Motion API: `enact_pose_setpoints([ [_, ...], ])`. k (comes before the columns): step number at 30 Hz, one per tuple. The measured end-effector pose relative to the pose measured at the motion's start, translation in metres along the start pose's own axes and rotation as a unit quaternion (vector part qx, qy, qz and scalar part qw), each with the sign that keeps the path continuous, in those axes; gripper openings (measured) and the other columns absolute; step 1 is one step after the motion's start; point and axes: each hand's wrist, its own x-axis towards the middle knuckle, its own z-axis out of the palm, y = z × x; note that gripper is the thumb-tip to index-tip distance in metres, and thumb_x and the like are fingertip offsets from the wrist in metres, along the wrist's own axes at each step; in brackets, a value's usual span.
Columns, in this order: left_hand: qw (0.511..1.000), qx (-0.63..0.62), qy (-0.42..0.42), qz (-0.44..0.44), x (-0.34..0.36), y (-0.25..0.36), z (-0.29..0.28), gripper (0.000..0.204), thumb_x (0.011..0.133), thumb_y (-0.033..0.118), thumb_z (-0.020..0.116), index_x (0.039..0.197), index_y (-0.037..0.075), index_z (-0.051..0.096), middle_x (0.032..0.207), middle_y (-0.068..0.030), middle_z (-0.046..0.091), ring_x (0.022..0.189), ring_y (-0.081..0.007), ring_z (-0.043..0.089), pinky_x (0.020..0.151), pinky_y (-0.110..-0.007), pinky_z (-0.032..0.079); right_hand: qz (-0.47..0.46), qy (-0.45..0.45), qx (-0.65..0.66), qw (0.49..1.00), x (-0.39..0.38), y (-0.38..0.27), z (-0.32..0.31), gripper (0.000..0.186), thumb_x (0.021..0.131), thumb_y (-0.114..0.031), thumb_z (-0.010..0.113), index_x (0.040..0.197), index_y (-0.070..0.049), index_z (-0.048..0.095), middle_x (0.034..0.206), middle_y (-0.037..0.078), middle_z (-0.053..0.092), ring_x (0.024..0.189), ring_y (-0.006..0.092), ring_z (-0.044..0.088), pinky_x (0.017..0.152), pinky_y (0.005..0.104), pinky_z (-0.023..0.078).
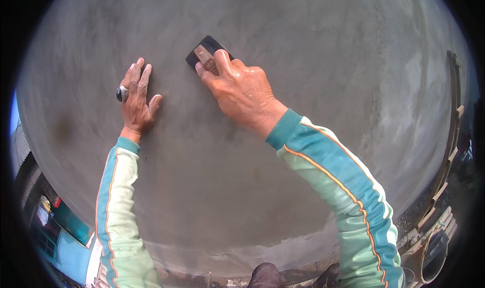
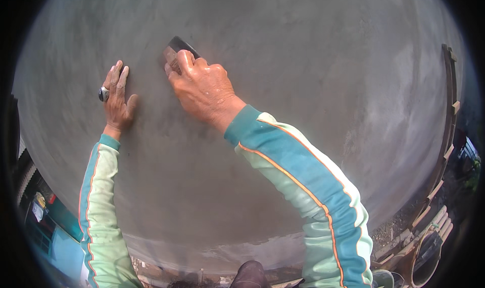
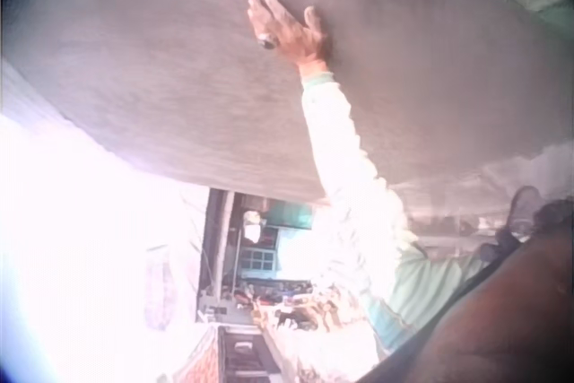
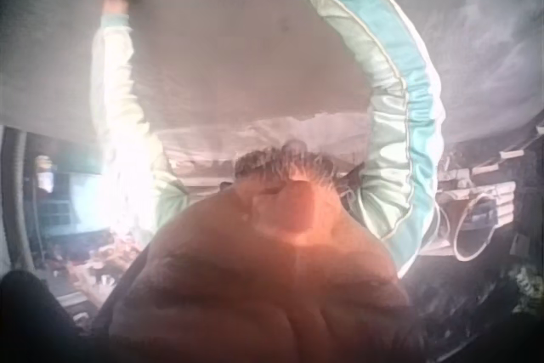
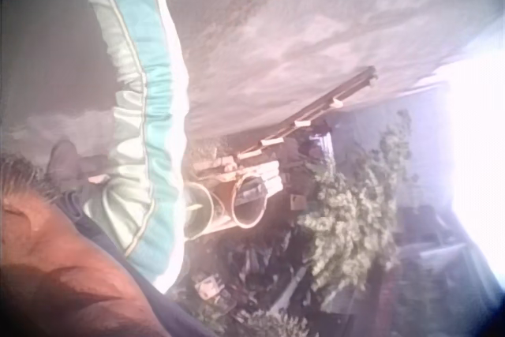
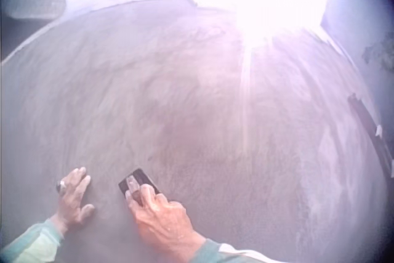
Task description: The person smooths a wet cement wall using a hand trowel. They repeatedly rub the tool against the surface in circular and sweeping motions to even out the texture. The person occasionally pauses to dip the trowel into a bucket of water before resuming the smoothing process.
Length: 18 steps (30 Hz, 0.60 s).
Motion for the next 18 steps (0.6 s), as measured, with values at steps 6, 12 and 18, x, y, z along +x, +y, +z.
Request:
enact_pose_setpoints([
  [6, 1.000, -0.007, -0.004, -0.005, -0.005, 0.000, -0.005, 0.075, 0.108, 0.063, 0.044, 0.160, 0.009, 0.048, 0.167, -0.0105, 0.046, 0.153, -0.0361, 0.041, 0.125, -0.048, 0.033, 0.238, 0.029, -0.174, 0.955, 0.031, 0.167, -0.046, 0.042, 0.106, -0.030, 0.055, 0.145, -0.042, 0.064, 0.126, 0.009, 0.065, 0.105, 0.0359, 0.074, 0.089, 0.0503, 0.061],
  [12, 1.000, -0.005, 0.017, -0.015, 0.007, 0.014, 0.006, 0.074, 0.107, 0.063, 0.045, 0.158, 0.009, 0.050, 0.164, -0.0099, 0.050, 0.149, -0.0344, 0.045, 0.121, -0.047, 0.038, 0.330, 0.037, -0.236, 0.913, 0.007, 0.327, -0.050, 0.049, 0.105, -0.030, 0.050, 0.153, -0.032, 0.059, 0.142, 0.012, 0.063, 0.127, 0.0376, 0.066, 0.108, 0.0525, 0.053],
  [18, 1.000, -0.011, -0.002, -0.018, 0.002, 0.008, 0.005, 0.076, 0.108, 0.065, 0.040, 0.160, 0.009, 0.047, 0.167, -0.0109, 0.046, 0.152, -0.0345, 0.041, 0.123, -0.048, 0.034, 0.044, 0.061, -0.017, 0.997, 0.089, 0.038, -0.003, 0.035, 0.098, -0.015, 0.059, 0.130, -0.013, 0.071, 0.116, 0.017, 0.064, 0.086, 0.0302, 0.077, 0.066, 0.0432, 0.064],
])
